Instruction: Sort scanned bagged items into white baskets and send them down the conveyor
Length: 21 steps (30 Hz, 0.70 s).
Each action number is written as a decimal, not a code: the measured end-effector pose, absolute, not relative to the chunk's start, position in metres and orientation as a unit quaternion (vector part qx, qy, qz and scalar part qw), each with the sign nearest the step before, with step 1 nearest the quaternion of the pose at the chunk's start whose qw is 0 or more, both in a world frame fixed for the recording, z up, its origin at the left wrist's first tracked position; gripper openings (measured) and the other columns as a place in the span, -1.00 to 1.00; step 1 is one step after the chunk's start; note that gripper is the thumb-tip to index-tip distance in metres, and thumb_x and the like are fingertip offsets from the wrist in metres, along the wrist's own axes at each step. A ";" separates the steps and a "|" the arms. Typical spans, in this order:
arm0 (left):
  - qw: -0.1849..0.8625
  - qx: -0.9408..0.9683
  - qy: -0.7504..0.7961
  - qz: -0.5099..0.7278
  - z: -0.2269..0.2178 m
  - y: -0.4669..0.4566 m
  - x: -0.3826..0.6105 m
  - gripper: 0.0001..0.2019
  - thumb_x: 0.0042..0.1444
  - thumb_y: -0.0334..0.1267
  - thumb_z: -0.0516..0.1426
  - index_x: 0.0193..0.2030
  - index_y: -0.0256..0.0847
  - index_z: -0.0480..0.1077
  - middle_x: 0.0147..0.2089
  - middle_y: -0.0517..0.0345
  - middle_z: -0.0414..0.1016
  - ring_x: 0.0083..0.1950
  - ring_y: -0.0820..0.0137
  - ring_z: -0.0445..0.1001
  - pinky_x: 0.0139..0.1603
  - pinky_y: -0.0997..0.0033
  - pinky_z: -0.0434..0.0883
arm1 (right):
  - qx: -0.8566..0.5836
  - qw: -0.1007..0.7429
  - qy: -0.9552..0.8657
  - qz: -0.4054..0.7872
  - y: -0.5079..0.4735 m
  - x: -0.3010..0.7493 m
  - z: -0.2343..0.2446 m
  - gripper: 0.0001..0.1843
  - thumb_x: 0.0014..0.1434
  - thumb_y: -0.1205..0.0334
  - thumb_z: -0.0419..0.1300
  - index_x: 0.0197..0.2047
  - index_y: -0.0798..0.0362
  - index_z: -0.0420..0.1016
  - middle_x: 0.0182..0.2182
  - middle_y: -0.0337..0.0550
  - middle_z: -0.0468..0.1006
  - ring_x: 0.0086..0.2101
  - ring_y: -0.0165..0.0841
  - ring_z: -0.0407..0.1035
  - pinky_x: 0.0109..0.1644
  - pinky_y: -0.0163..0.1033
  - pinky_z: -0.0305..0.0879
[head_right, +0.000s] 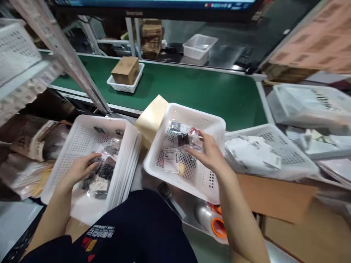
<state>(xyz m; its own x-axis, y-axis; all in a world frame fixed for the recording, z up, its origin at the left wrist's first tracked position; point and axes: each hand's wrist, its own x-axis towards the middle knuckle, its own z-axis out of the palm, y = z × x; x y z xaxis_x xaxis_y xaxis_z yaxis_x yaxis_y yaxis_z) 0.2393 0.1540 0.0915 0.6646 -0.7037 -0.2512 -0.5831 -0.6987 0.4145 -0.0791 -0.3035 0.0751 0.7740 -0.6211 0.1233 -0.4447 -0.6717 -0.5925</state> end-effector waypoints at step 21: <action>0.687 0.519 -0.230 -0.454 0.181 -0.013 0.154 -0.29 -0.05 -0.16 0.57 0.25 -0.13 0.50 -0.04 0.00 0.73 -0.14 0.29 0.72 -0.10 0.47 0.64 | -0.601 0.747 0.152 -0.241 -0.149 -0.007 0.149 -0.56 0.13 -0.10 0.45 -0.03 0.01 0.66 -0.15 -0.13 0.68 -0.10 -0.23 0.53 0.19 0.00 0.44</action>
<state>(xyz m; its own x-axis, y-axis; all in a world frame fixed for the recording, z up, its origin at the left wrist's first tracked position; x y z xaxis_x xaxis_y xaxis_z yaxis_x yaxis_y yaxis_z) 0.1541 -0.0129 0.1807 0.4820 -0.8623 -0.1555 0.3852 0.0492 0.9215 -0.0065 -0.1491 0.1490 0.8378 -0.5424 0.0622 0.1774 0.1626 -0.9706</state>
